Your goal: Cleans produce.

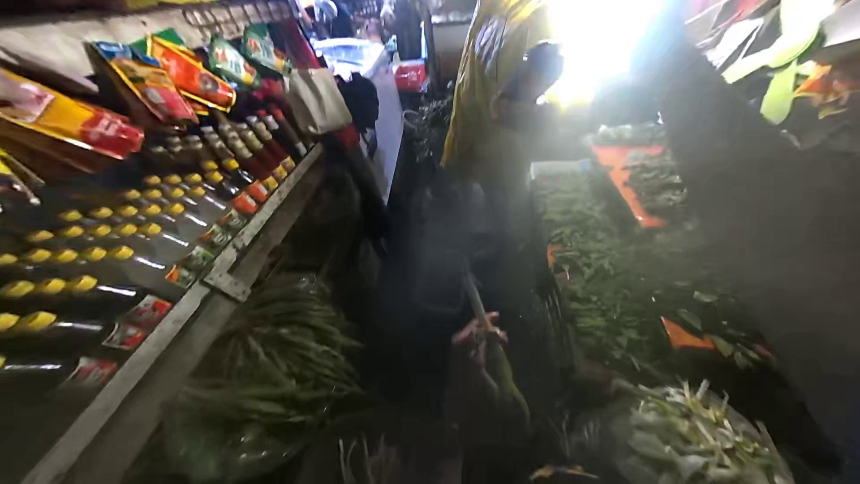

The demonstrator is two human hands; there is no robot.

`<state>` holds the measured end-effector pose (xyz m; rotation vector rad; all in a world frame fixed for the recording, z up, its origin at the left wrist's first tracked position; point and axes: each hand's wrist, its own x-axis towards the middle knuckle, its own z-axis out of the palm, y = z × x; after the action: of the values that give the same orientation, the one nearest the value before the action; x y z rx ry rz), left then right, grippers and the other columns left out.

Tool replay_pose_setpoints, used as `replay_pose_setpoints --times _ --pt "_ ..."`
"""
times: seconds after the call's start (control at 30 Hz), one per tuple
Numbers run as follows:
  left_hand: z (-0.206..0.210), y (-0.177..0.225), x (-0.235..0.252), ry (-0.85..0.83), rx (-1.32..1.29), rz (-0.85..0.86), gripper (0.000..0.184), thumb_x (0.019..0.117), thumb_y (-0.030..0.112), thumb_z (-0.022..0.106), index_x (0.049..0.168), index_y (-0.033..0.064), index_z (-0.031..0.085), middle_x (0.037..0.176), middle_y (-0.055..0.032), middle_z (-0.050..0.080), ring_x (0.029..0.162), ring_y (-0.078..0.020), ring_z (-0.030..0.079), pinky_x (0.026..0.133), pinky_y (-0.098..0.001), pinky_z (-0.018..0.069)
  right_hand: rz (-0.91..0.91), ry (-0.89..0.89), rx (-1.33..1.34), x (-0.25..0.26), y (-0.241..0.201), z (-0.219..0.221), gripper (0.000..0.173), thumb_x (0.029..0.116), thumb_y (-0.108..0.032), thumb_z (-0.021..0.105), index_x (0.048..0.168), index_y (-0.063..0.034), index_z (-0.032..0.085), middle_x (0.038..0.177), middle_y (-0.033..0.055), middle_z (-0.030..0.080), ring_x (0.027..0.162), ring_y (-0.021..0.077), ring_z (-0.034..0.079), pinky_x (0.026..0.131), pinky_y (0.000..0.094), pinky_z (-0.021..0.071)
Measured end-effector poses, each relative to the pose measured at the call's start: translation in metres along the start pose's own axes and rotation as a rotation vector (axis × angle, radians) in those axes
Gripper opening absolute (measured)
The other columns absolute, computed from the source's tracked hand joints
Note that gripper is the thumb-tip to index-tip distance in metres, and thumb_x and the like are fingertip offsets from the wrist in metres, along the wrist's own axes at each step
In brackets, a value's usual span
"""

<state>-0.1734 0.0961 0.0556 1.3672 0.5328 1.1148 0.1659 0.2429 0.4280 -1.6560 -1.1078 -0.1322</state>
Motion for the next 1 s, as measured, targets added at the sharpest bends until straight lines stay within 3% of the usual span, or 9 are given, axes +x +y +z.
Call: replay_pose_setpoints --times 0.07,0.13,0.2,0.27,0.4,0.5,0.67,0.83,1.0 --pt "0.004 0.006 0.016 0.005 -0.016 0.014 0.025 0.0992 0.002 0.056 0.121 -0.0085 0.063 0.089 -0.0026 0.074 0.072 -0.0027 0.066 0.062 -0.0187 0.0547 -0.088 -0.217 0.135 -0.062 0.030 0.024 0.060 0.0927 -0.024 0.074 0.142 0.0035 0.051 0.135 0.0210 0.061 0.123 0.0238 0.061 0.108 0.0373 0.0473" --pt "0.010 0.010 0.029 -0.035 -0.035 -0.003 0.020 0.0990 0.001 0.055 0.116 -0.0075 0.060 0.087 -0.0019 0.074 0.069 -0.0016 0.065 0.059 -0.0171 0.0520 -0.169 -0.500 0.475 -0.150 0.059 0.041 0.038 0.0978 -0.016 0.065 0.130 0.0042 0.059 0.115 0.0152 0.069 0.101 0.0168 0.068 0.087 0.0304 0.0579" --pt "0.019 0.016 0.038 -0.091 -0.019 -0.080 0.018 0.0983 0.002 0.056 0.114 -0.0054 0.060 0.085 -0.0005 0.073 0.067 -0.0007 0.063 0.056 -0.0167 0.0501 0.072 -0.863 0.564 -0.243 0.055 0.030 0.039 0.0991 -0.015 0.061 0.136 -0.0034 0.057 0.120 0.0097 0.069 0.100 0.0172 0.067 0.086 0.0359 0.0572" --pt "0.033 0.018 0.044 -0.138 0.049 -0.130 0.016 0.0955 0.002 0.059 0.110 -0.0030 0.062 0.082 0.0040 0.067 0.065 0.0013 0.058 0.057 -0.0170 0.0492 0.123 -0.944 0.657 -0.300 0.080 0.035 0.042 0.0938 -0.016 0.065 0.133 -0.0026 0.057 0.113 0.0060 0.070 0.095 0.0120 0.068 0.084 0.0315 0.0585" --pt "0.057 0.011 0.050 -0.310 0.160 -0.152 0.021 0.0970 0.005 0.059 0.115 -0.0048 0.063 0.089 0.0009 0.072 0.069 0.0010 0.061 0.062 -0.0175 0.0513 0.270 -0.616 0.849 -0.327 0.115 0.024 0.016 0.0930 -0.004 0.057 0.106 -0.0025 0.067 0.088 -0.0015 0.069 0.073 0.0037 0.063 0.066 0.0228 0.0550" --pt "0.066 -0.013 0.048 -0.482 0.146 -0.170 0.029 0.0986 0.004 0.057 0.125 -0.0087 0.061 0.100 -0.0062 0.074 0.086 -0.0073 0.070 0.081 -0.0258 0.0591 0.401 -0.408 0.914 -0.325 0.139 -0.001 0.018 0.1002 -0.007 0.054 0.113 -0.0050 0.066 0.087 0.0007 0.070 0.071 0.0065 0.063 0.065 0.0240 0.0548" --pt "0.097 -0.028 0.042 -0.459 0.278 -0.271 0.024 0.0973 0.001 0.056 0.118 -0.0060 0.066 0.091 -0.0056 0.071 0.078 -0.0059 0.067 0.076 -0.0246 0.0576 0.539 -0.244 0.783 -0.360 0.189 -0.019 0.032 0.1073 -0.010 0.044 0.134 0.0011 0.058 0.109 0.0089 0.070 0.084 0.0111 0.068 0.075 0.0290 0.0584" --pt "0.120 -0.030 0.047 -0.498 0.544 -0.380 0.025 0.0970 0.006 0.059 0.119 -0.0014 0.069 0.093 -0.0081 0.072 0.080 -0.0096 0.066 0.079 -0.0308 0.0557 0.347 -0.084 0.486 -0.413 0.208 -0.021 0.068 0.0899 -0.013 0.073 0.145 0.0084 0.040 0.119 0.0132 0.071 0.093 0.0128 0.072 0.083 0.0295 0.0603" --pt "0.138 -0.024 0.045 -0.621 0.701 -0.456 0.026 0.0977 0.009 0.062 0.121 0.0013 0.068 0.096 -0.0092 0.071 0.082 -0.0124 0.066 0.080 -0.0334 0.0548 0.010 0.061 0.052 -0.429 0.228 -0.030 0.028 0.0963 -0.006 0.063 0.121 0.0055 0.071 0.107 0.0188 0.076 0.095 0.0265 0.076 0.089 0.0378 0.0606"
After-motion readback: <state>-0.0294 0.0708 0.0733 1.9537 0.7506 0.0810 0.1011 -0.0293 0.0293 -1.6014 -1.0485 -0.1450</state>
